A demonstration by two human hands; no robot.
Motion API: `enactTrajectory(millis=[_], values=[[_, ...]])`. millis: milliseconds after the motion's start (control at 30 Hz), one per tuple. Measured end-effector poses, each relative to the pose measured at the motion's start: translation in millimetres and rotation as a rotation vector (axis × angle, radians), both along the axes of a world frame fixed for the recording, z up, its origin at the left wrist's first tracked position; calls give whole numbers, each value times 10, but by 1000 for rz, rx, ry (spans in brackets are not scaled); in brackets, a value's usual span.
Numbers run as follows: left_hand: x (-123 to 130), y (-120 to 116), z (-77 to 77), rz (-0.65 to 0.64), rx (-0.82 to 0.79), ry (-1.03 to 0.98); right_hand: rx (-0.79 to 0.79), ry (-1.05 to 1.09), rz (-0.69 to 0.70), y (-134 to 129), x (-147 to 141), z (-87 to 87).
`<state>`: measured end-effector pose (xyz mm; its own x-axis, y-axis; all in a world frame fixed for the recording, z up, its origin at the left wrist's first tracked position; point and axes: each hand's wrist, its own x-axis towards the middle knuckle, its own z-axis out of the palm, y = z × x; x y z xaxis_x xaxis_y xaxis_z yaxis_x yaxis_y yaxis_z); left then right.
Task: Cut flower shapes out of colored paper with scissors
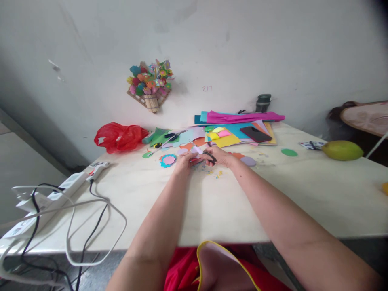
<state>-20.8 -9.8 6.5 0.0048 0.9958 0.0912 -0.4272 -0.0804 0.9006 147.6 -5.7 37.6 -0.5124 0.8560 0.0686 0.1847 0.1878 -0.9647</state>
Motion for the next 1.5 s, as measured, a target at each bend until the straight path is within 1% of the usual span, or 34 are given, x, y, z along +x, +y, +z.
enactTrajectory(millis=[200, 467, 733, 933, 1100, 1300, 1400, 1500], values=[[3, 6, -6, 5, 8, 27, -66, 21, -17, -40, -33, 29], [-2, 14, -16, 4, 4, 38, -81, -1, -40, -65, -53, 67], [-10, -18, 24, -2, -18, 23, -59, 15, -15, -49, -32, 59], [-24, 6, 13, 13, -53, 2, -39, 10, 5, -32, 9, 60], [-37, 14, 9, 34, -62, -3, -6, -22, -13, 24, 13, 11], [-50, 17, 0, 26, -45, 18, 9, 7, -52, 27, 57, 19], [-55, 32, -18, 11, -34, 51, 12, 53, -79, 57, 83, 2], [-59, 34, -21, 9, -28, 102, 13, 131, -135, 116, 87, -35]])
